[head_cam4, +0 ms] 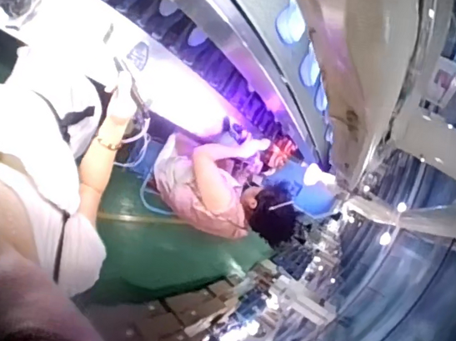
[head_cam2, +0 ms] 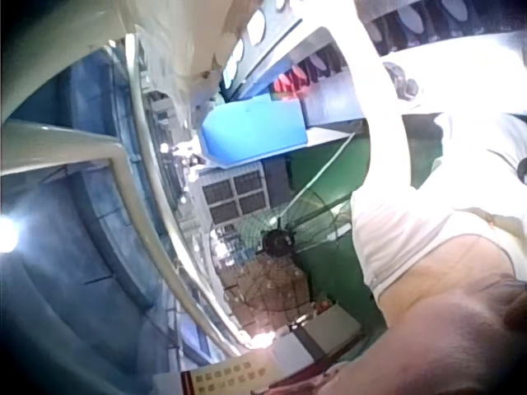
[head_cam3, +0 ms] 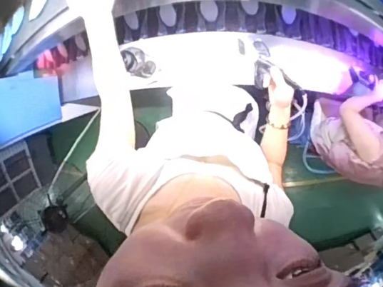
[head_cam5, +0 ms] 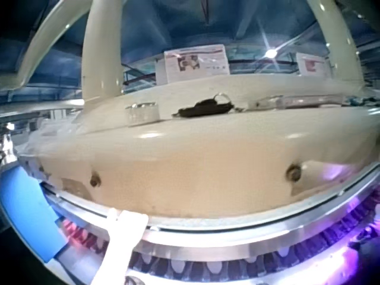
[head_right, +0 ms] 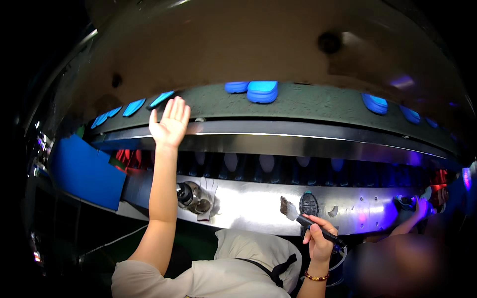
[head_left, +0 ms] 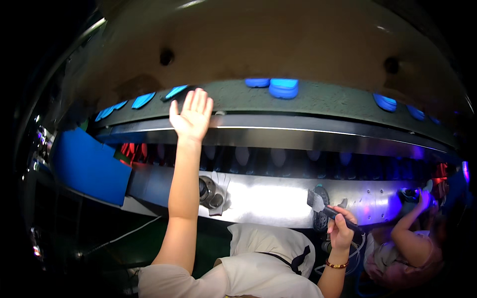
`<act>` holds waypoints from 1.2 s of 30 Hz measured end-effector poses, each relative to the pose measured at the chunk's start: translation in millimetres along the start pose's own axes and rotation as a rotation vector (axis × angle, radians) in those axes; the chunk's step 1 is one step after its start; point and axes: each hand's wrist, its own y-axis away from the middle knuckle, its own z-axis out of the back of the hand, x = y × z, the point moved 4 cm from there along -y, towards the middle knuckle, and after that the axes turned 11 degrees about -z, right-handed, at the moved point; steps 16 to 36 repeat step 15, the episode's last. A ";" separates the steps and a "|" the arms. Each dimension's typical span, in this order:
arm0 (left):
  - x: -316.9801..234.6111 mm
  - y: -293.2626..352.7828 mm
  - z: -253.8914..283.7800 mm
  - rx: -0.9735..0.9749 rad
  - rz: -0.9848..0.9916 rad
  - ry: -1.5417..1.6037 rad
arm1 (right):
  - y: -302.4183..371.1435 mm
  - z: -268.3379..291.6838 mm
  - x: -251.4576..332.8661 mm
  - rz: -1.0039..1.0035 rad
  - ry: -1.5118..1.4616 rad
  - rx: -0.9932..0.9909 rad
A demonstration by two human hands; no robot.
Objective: The person takes a blue shoe sole from an upper rack, applies adhesive to the inner surface using a brush, and then places the treated sole onto a moving conveyor belt below.
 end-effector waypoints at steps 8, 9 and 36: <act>108.6 16.4 -92.5 1.179 -0.719 -1.956 | 13.1 17.6 -5.8 -0.064 -0.048 -0.158; 120.1 5.7 -94.4 1.182 -0.545 -2.029 | 14.4 20.4 -7.6 -0.068 -0.035 -0.169; 171.2 -81.7 -81.3 1.193 -0.344 -1.901 | 32.4 40.7 -10.2 -0.050 -0.075 -0.322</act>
